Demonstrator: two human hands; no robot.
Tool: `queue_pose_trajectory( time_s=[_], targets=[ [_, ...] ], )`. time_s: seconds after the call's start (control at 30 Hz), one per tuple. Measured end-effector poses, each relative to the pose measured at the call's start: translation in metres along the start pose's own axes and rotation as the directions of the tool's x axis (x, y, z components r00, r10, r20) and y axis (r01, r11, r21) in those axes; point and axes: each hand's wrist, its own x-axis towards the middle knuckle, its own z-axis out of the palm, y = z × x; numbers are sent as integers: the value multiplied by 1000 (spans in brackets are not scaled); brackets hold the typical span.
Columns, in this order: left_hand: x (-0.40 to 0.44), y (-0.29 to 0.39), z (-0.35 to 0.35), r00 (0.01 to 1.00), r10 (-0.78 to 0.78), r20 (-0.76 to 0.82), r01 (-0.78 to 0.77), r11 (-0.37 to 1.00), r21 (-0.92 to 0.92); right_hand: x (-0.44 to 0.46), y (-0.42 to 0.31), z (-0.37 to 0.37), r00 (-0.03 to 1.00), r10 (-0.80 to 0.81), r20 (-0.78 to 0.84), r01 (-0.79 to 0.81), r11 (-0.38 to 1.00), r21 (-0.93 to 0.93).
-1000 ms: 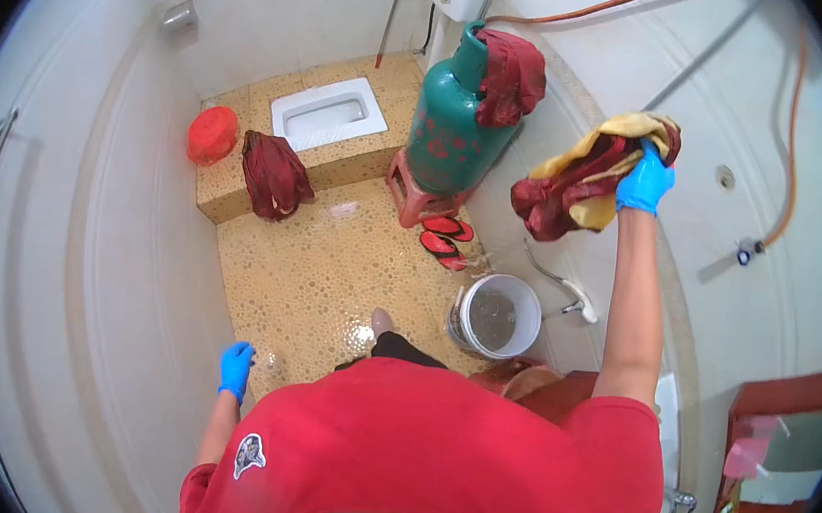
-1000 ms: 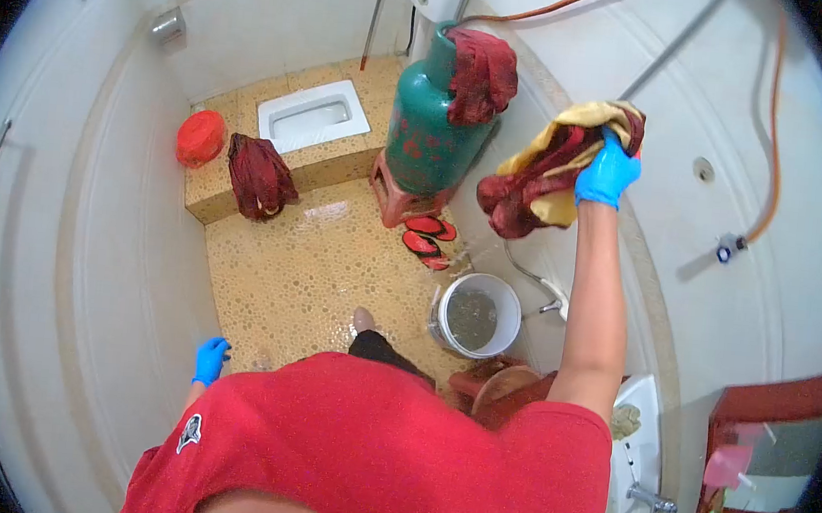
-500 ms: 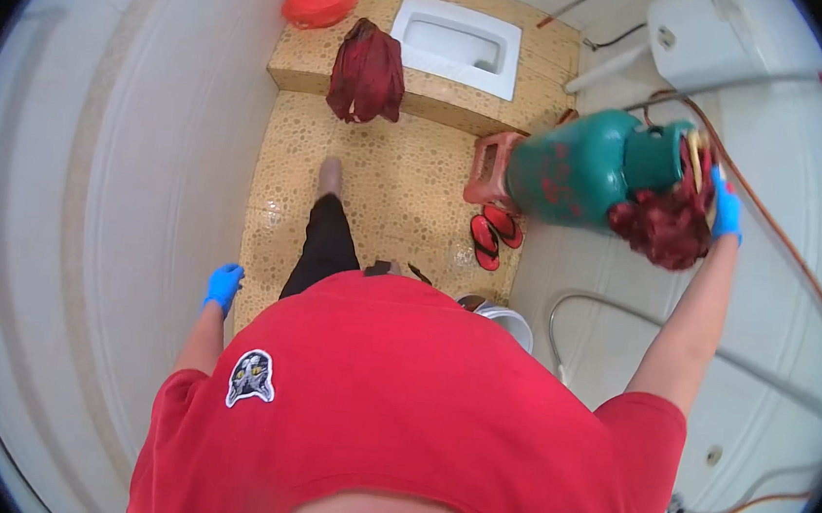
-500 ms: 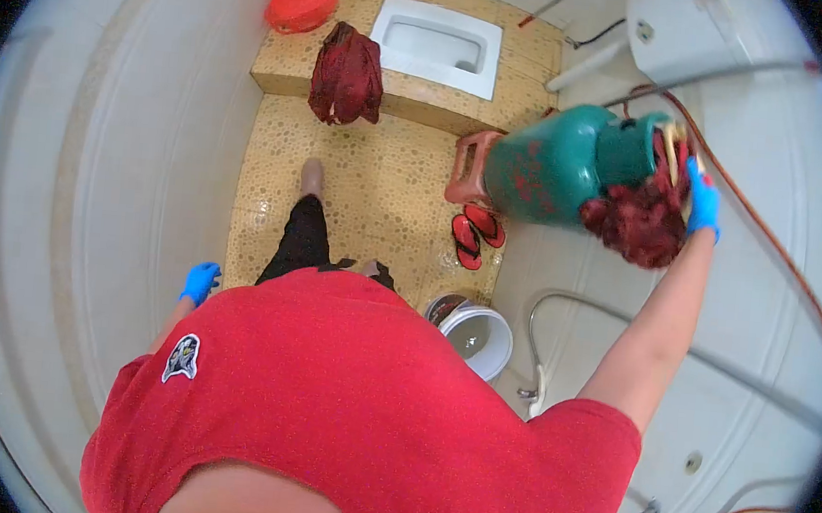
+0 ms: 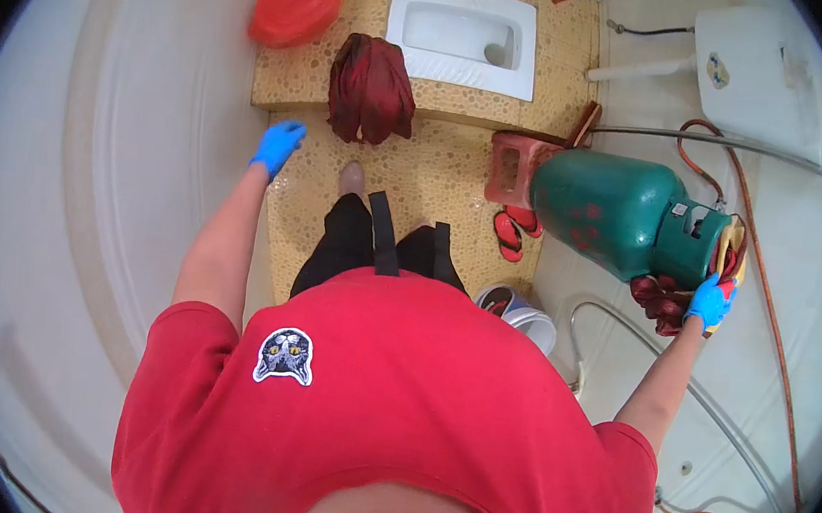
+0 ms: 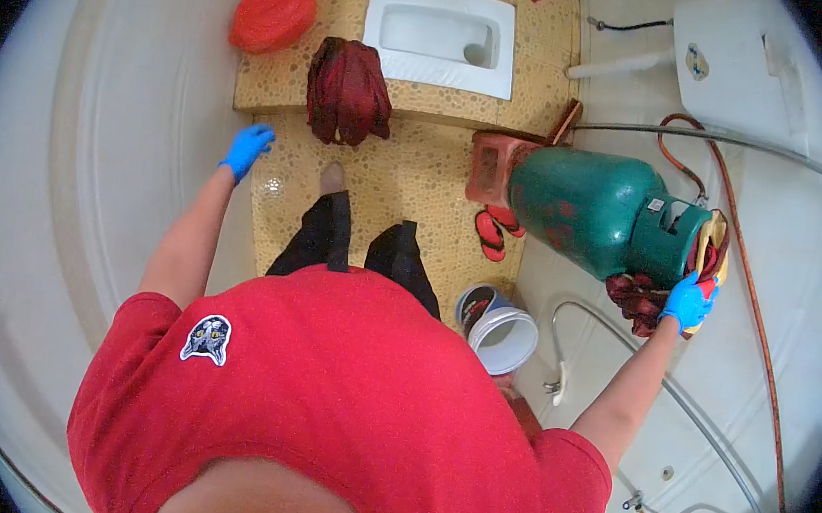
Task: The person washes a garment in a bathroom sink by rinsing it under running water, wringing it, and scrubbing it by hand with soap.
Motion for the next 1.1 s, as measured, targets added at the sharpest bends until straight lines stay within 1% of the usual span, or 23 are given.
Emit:
queue_pose_trajectory(
  time_s=[0.03, 0.07, 0.13, 0.17, 0.23, 0.3, 0.33, 0.37, 0.4, 0.43, 0.47, 0.57, 0.67, 0.77, 0.8, 0.87, 0.9, 0.93, 0.97, 1.07, 1.1],
  targets=[
    [23, 19, 3, 1000, 6, -3, -7, 999, -50, -2, -6, -7, 1000, 13, -10, -13, 1000, -19],
    [48, 32, 6, 999, 24, 32, -25, 999, 32, -7, -13, -16, 999, 44, -15, -44, 999, 14],
    [89, 57, 15, 994, 48, 95, -66, 980, 188, -7, -13, -21, 999, 44, -2, -43, 996, 75],
    [104, 68, 20, 990, 48, 133, -79, 969, 234, -7, -12, -18, 999, 34, 7, -34, 993, 111],
    [115, 97, 34, 982, 23, 187, -84, 943, 323, 0, 0, -4, 999, -32, -16, 36, 939, 342],
    [152, 63, 55, 988, 19, 155, -81, 912, 402, 1, -2, -6, 993, -107, -48, 116, 871, 477],
    [172, 50, 56, 988, 25, 155, -94, 886, 454, 1, 0, -1, 994, -106, -42, 114, 900, 420],
    [183, 46, 55, 993, -2, 119, -56, 876, 480, 0, 6, 0, 995, -97, -34, 103, 933, 345],
    [191, 40, 64, 995, -28, 94, -22, 869, 495, -5, 1, -9, 998, -42, 45, 27, 953, 301],
    [200, 42, 76, 997, -45, 64, 8, 868, 497, -4, 2, -7, 999, -25, 47, 7, 944, 331],
    [213, 45, 78, 983, -166, 77, 115, 888, 446, -5, 3, -6, 999, -7, 50, -11, 932, 361],
    [251, 42, 89, 988, -141, -63, 153, 824, 545, -11, 0, -4, 973, 132, 187, -218, 786, 578],
    [320, -3, 97, 985, 37, -170, 85, 751, 655, -8, 35, 14, 951, 185, 249, -298, 773, 560],
    [364, -10, 113, 972, 108, -208, 67, 722, 688, 2, 71, 13, 922, 257, 288, -375, 775, 508],
    [376, -13, 120, 976, 78, -206, 83, 735, 672, 3, 78, 15, 911, 281, 300, -401, 772, 493],
    [395, -21, 132, 979, 25, -201, 113, 757, 643, 3, 75, 9, 872, 286, 397, -470, 715, 517],
    [400, -27, 137, 981, -47, -190, 161, 748, 644, 0, 63, 3, 850, 287, 442, -506, 681, 530],
    [405, -31, 141, 977, -118, -179, 207, 736, 644, -2, 54, 4, 902, 299, 311, -426, 737, 524],
    [409, -32, 146, 968, -186, -168, 250, 722, 645, -1, 48, 6, 909, 280, 307, -407, 754, 516],
    [401, -13, 143, 958, -276, -74, 250, 681, 688, 3, 43, 6, 928, 222, 300, -352, 791, 500],
    [391, -15, 141, 975, -217, -41, 187, 715, 674, 1, 41, 5, 931, 208, 301, -340, 798, 498]
  ],
)
